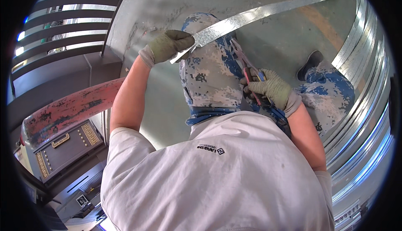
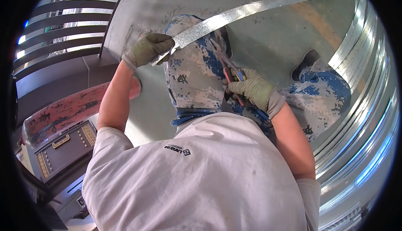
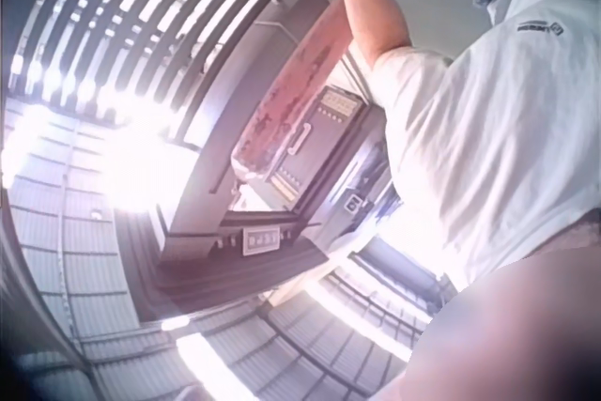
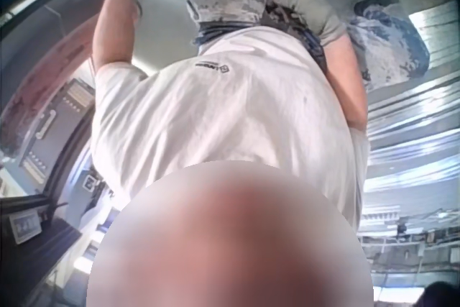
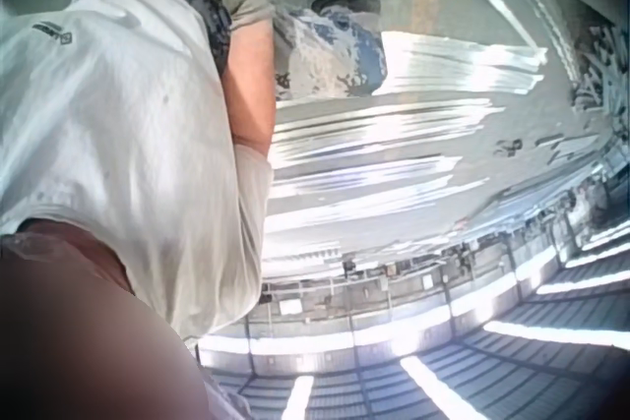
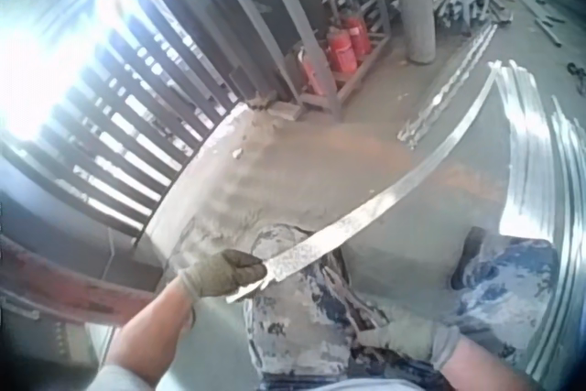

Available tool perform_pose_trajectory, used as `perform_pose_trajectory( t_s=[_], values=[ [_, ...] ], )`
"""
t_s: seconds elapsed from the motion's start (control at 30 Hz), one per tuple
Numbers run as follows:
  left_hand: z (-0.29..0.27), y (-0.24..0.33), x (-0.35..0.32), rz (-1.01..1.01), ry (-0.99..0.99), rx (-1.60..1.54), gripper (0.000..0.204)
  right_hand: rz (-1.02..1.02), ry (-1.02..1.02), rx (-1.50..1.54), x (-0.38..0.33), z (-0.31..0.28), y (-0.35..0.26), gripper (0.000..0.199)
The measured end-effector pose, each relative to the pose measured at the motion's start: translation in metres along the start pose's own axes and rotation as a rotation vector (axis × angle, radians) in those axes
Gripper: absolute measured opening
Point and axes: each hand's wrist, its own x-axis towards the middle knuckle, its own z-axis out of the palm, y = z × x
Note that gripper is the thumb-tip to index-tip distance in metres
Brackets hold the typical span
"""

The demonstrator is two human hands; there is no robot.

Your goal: The person kneels on the floor and uses tin snips to cut a long metal strip into smaller segments. They repeatedly position the snips, cut, and set the pieces aside on the floor.

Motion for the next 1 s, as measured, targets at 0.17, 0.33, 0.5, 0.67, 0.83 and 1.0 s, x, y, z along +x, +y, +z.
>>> perform_pose_trajectory(
  t_s=[0.17, 0.33, 0.5, 0.67, 0.83, 1.0],
  values=[
    [-0.005, 0.007, 0.002, -0.079, -0.099, -0.01, 0.047, -0.069, 0.039, -0.134, -0.004, 0.001, -0.001, 0.037],
    [-0.004, 0.022, -0.003, -0.127, -0.071, 0.128, 0.047, -0.09, 0.042, -0.213, 0.004, -0.009, 0.008, 0.037],
    [-0.005, 0.013, -0.007, -0.148, -0.029, -0.114, 0.05, 0.015, 0.085, -0.115, 0.001, -0.003, 0.0, 0.038],
    [-0.007, 0.014, -0.008, -0.156, -0.015, -0.165, 0.053, 0.033, 0.087, -0.09, 0.004, -0.005, 0.001, 0.038],
    [-0.01, -0.002, -0.001, -0.024, 0.095, 0.035, 0.043, 0.103, 0.068, -0.125, 0.001, -0.005, -0.011, 0.036],
    [-0.001, 0.034, -0.007, -0.106, 0.136, 0.138, 0.04, 0.06, 0.114, -0.188, 0.002, -0.001, -0.013, 0.027]
  ],
)
